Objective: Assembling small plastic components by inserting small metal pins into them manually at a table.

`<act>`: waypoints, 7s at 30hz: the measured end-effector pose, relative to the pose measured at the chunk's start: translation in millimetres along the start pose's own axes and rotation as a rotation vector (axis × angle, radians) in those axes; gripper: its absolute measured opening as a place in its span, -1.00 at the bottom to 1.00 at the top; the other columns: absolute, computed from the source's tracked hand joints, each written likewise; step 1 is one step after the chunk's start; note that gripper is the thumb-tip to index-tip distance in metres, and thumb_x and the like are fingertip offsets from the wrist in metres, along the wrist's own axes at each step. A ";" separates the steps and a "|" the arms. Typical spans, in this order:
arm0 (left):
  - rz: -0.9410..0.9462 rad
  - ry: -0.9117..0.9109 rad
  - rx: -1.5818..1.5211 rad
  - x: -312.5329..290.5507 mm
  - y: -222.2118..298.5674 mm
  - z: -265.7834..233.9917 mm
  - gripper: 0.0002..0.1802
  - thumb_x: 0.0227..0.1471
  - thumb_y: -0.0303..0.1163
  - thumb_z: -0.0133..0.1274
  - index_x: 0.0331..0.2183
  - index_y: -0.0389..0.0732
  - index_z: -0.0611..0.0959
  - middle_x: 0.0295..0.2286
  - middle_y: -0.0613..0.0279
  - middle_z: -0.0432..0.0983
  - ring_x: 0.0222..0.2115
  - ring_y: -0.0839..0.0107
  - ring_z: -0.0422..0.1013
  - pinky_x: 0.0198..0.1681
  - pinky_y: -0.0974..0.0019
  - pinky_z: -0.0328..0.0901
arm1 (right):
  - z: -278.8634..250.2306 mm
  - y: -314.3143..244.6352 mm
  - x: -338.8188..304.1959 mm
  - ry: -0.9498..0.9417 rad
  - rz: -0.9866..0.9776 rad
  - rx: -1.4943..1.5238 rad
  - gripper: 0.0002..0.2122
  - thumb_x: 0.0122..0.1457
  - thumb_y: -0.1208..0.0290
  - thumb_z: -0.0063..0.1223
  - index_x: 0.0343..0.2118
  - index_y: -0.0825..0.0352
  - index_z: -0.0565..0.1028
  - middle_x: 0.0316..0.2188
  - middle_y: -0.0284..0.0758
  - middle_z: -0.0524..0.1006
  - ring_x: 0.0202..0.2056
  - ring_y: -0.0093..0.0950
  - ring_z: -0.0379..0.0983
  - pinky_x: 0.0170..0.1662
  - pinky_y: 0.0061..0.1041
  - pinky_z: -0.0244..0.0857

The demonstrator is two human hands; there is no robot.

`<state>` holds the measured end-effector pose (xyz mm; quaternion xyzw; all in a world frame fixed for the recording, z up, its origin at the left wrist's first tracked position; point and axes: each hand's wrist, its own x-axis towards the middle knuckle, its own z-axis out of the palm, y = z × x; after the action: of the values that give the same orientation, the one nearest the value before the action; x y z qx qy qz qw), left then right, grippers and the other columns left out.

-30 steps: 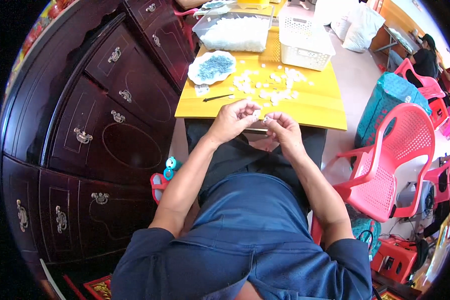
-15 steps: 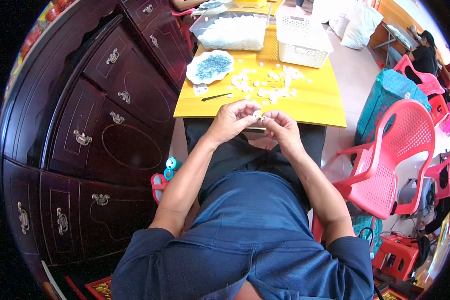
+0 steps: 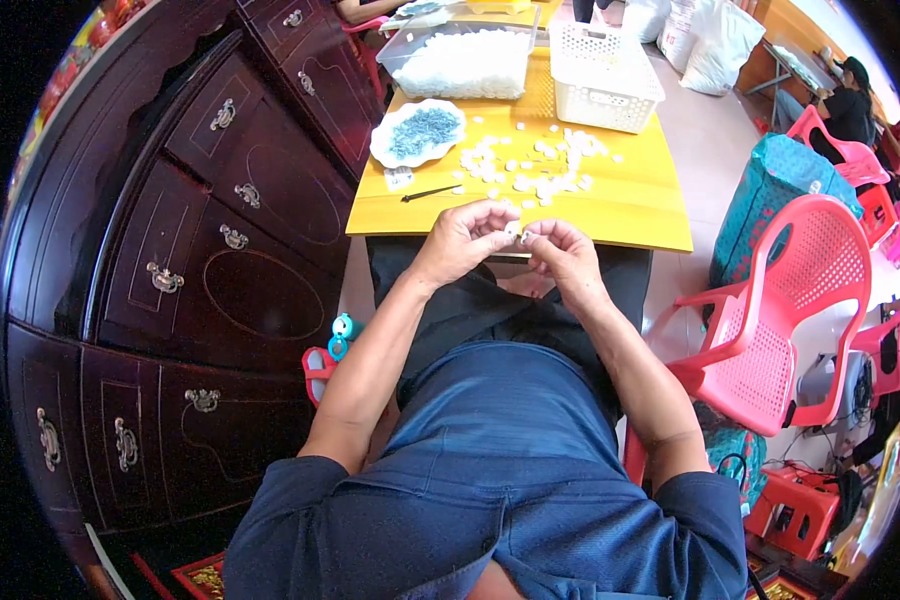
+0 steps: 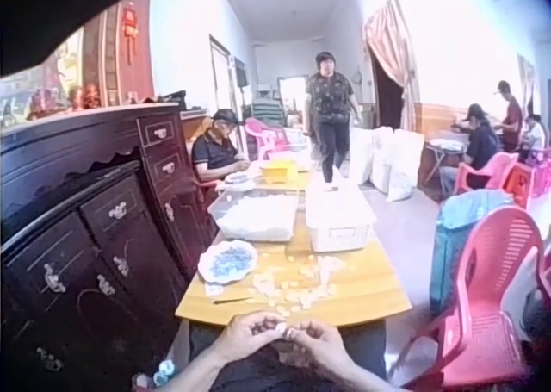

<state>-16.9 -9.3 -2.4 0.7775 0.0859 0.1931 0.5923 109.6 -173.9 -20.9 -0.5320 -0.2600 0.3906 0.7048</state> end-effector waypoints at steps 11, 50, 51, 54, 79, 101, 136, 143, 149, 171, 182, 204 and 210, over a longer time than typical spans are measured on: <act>-0.008 -0.020 -0.060 -0.1 -2.7 0.1 -0.72 0.15 -0.56 0.19 -0.07 -0.30 0.65 -0.26 0.32 0.65 -0.28 0.63 0.54 -0.16 0.48 0.46 | -0.5 0.8 0.4 0.004 0.001 0.002 -0.94 0.26 0.42 0.18 -0.26 0.26 0.60 -0.51 -0.53 0.56 -0.53 -0.78 0.38 -0.42 -0.79 0.25; 0.126 0.244 1.014 132.4 -60.3 -39.9 -0.84 0.00 -0.32 0.22 -0.32 -0.12 0.76 -0.34 0.08 0.67 -0.30 0.08 0.59 -0.22 0.04 0.46 | -8.7 0.6 6.4 0.105 0.023 0.113 -0.91 0.27 0.43 0.19 -0.21 0.27 0.59 -0.36 -0.42 0.63 -0.50 -0.76 0.37 -0.42 -0.77 0.26; 0.121 0.251 1.051 136.7 -62.7 -40.9 -0.84 -0.01 -0.32 0.22 -0.33 -0.09 0.76 -0.33 0.09 0.66 -0.29 0.08 0.59 -0.21 0.04 0.46 | -8.3 0.5 6.2 0.112 0.016 0.094 -0.91 0.27 0.43 0.19 -0.21 0.28 0.60 -0.36 -0.42 0.63 -0.49 -0.76 0.37 -0.41 -0.76 0.27; 0.022 0.166 1.080 147.9 -63.2 -43.1 -0.86 0.00 -0.30 0.20 -0.34 -0.02 0.77 -0.30 0.13 0.65 -0.24 0.08 0.57 -0.18 0.02 0.45 | -9.2 -0.9 6.1 0.112 0.043 0.123 -0.91 0.27 0.44 0.18 -0.22 0.29 0.60 -0.37 -0.41 0.64 -0.49 -0.75 0.39 -0.38 -0.74 0.29; 0.344 -0.311 0.793 61.8 14.5 2.0 -0.88 0.02 -0.39 0.11 -0.39 -0.19 0.53 -0.46 0.10 0.47 -0.40 0.07 0.50 -0.35 0.07 0.41 | -24.0 13.8 15.1 0.039 0.133 0.086 -0.87 0.36 0.35 0.08 -0.25 0.28 0.56 -0.45 -0.48 0.57 -0.47 -0.71 0.44 -0.34 -0.71 0.27; 0.204 -0.142 0.385 50.9 -6.0 3.5 -0.84 -0.01 -0.54 0.25 -0.29 -0.23 0.68 -0.43 0.12 0.58 -0.44 0.16 0.55 -0.37 0.20 0.42 | -27.6 14.0 22.0 0.005 0.342 0.231 -0.86 0.35 0.34 0.13 -0.22 0.29 0.58 -0.38 -0.46 0.60 -0.43 -0.72 0.45 -0.33 -0.71 0.34; -0.054 -0.074 0.179 63.6 -10.4 14.6 -0.96 0.11 -0.53 0.15 -0.36 -0.29 0.64 -0.49 0.14 0.56 -0.52 0.32 0.50 -0.44 0.29 0.37 | -24.9 2.7 24.6 0.221 0.171 0.108 -0.91 0.28 0.49 0.20 -0.19 0.33 0.56 -0.38 -0.49 0.58 -0.41 -0.75 0.44 -0.31 -0.74 0.36; -0.055 -0.111 0.216 64.8 -9.5 15.7 -0.97 0.09 -0.52 0.16 -0.37 -0.28 0.64 -0.50 0.11 0.56 -0.50 0.24 0.52 -0.43 0.25 0.38 | -25.1 3.9 24.2 0.222 0.159 0.071 -0.91 0.28 0.51 0.19 -0.20 0.35 0.56 -0.39 -0.49 0.58 -0.42 -0.75 0.44 -0.31 -0.75 0.35; -0.057 -0.111 0.251 66.1 -5.8 19.3 -0.97 0.08 -0.53 0.16 -0.39 -0.27 0.63 -0.50 0.07 0.56 -0.48 0.16 0.54 -0.42 0.20 0.38 | -24.5 7.0 22.8 0.245 0.141 0.068 -0.92 0.28 0.53 0.19 -0.20 0.37 0.56 -0.40 -0.48 0.59 -0.42 -0.75 0.45 -0.32 -0.74 0.36; -0.179 0.133 0.547 53.7 -3.7 -37.8 -0.72 -0.01 -0.57 0.25 -0.18 -0.27 0.67 -0.41 0.18 0.57 -0.61 0.48 0.43 -0.50 0.38 0.34 | -25.6 2.6 28.1 0.328 0.076 0.111 -0.89 0.29 0.55 0.16 -0.15 0.37 0.54 -0.35 -0.41 0.60 -0.37 -0.68 0.51 -0.22 -0.69 0.43; -0.116 0.132 0.733 49.3 -26.4 -35.1 -0.87 0.01 -0.50 0.22 -0.31 -0.26 0.70 -0.41 0.10 0.58 -0.44 0.12 0.54 -0.36 0.17 0.42 | -24.2 6.9 27.2 0.297 0.060 0.128 -0.88 0.31 0.54 0.15 -0.13 0.37 0.53 -0.33 -0.41 0.59 -0.34 -0.66 0.51 -0.20 -0.68 0.42; -0.197 0.062 -0.198 50.3 -19.6 7.7 -0.76 0.17 -0.65 0.12 -0.09 -0.38 0.64 -0.35 0.22 0.63 -0.43 0.62 0.52 -0.37 0.53 0.43 | -20.6 3.3 25.2 0.240 0.155 0.157 -0.90 0.31 0.56 0.13 -0.15 0.38 0.54 -0.34 -0.48 0.58 -0.33 -0.72 0.49 -0.21 -0.69 0.41; -0.217 -0.017 -0.083 48.2 -25.2 7.6 -0.78 0.10 -0.64 0.20 -0.16 -0.33 0.70 -0.40 0.27 0.65 -0.44 0.63 0.54 -0.38 0.49 0.43 | -21.7 3.3 25.5 0.239 0.168 0.141 -0.90 0.31 0.53 0.14 -0.16 0.38 0.54 -0.33 -0.47 0.59 -0.34 -0.72 0.49 -0.22 -0.68 0.41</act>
<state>32.5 8.6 -18.6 0.7401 0.1563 0.1244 0.6421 140.0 -164.2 -31.7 -0.5439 -0.1009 0.3993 0.7311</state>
